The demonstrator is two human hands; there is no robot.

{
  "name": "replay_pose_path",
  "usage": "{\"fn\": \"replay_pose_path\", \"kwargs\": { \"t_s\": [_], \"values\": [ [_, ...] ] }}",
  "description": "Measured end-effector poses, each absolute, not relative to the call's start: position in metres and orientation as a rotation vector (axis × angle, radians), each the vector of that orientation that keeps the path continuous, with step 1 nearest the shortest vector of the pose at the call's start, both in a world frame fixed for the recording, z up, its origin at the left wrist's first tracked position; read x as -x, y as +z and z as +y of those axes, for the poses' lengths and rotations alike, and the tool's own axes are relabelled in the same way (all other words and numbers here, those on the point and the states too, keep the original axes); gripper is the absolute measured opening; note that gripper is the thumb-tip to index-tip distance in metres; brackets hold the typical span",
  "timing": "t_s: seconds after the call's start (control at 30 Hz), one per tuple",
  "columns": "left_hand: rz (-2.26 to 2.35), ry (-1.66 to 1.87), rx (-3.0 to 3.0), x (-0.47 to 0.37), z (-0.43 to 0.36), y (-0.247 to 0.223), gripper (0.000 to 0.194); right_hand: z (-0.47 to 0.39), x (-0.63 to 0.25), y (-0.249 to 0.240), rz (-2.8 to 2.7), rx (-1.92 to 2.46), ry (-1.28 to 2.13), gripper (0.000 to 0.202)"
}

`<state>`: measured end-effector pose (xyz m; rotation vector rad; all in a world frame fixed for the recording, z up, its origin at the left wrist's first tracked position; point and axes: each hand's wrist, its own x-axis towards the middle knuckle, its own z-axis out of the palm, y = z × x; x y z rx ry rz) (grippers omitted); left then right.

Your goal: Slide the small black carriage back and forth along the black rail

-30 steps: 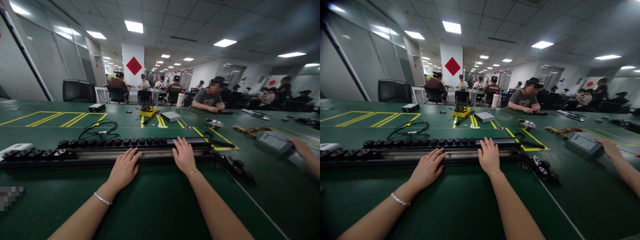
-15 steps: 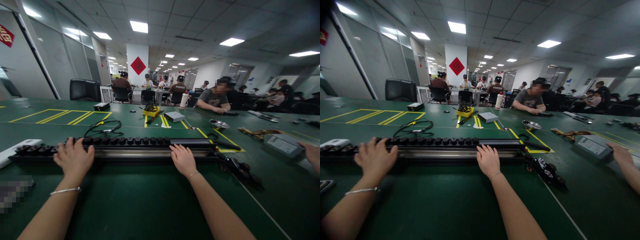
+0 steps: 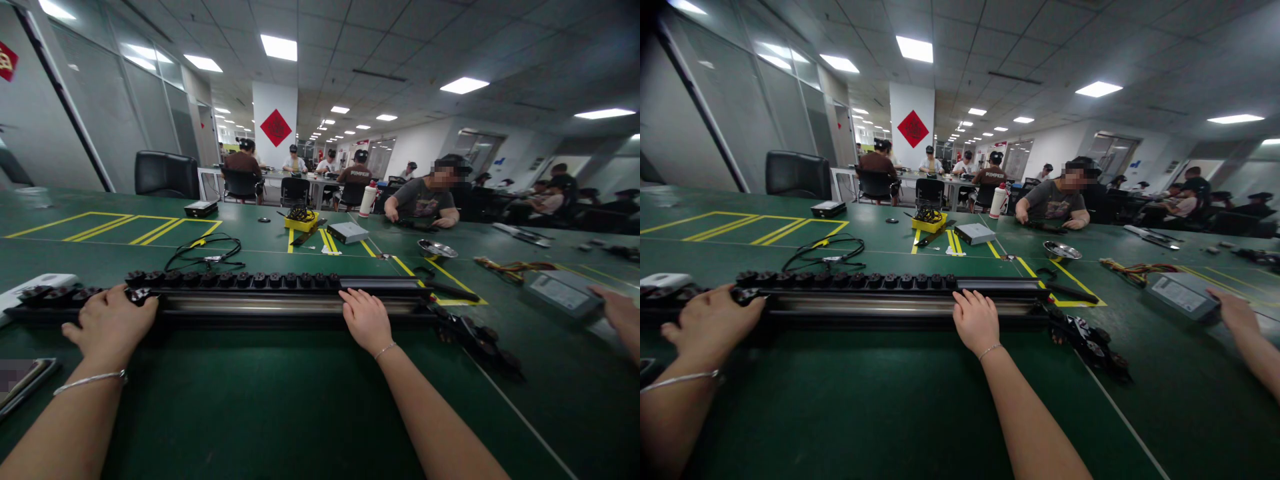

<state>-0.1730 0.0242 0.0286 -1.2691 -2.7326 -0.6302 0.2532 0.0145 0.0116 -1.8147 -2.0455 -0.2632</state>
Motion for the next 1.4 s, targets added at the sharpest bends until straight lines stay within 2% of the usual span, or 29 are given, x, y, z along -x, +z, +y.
{"fn": "replay_pose_path", "kwargs": {
  "t_s": [0.17, 0.43, 0.77, 1.4],
  "values": [
    [-2.781, -0.535, 1.363, 0.162, 0.021, 0.036, 0.075, 0.015, -0.254, 0.010, -2.049, 1.812, -0.280, 0.040],
    [-2.759, -0.500, 1.484, 0.142, 0.017, 0.040, 0.065, 0.014, -0.253, 0.012, -2.031, 1.801, -0.262, 0.039],
    [-2.777, -0.568, 1.511, 0.143, 0.020, 0.033, 0.071, 0.015, -0.253, 0.011, -2.040, 1.790, -0.289, 0.039],
    [-2.706, -0.607, 1.477, 0.150, 0.025, 0.023, 0.068, 0.013, -0.252, 0.012, -2.028, 1.783, -0.271, 0.040]
  ]
}}
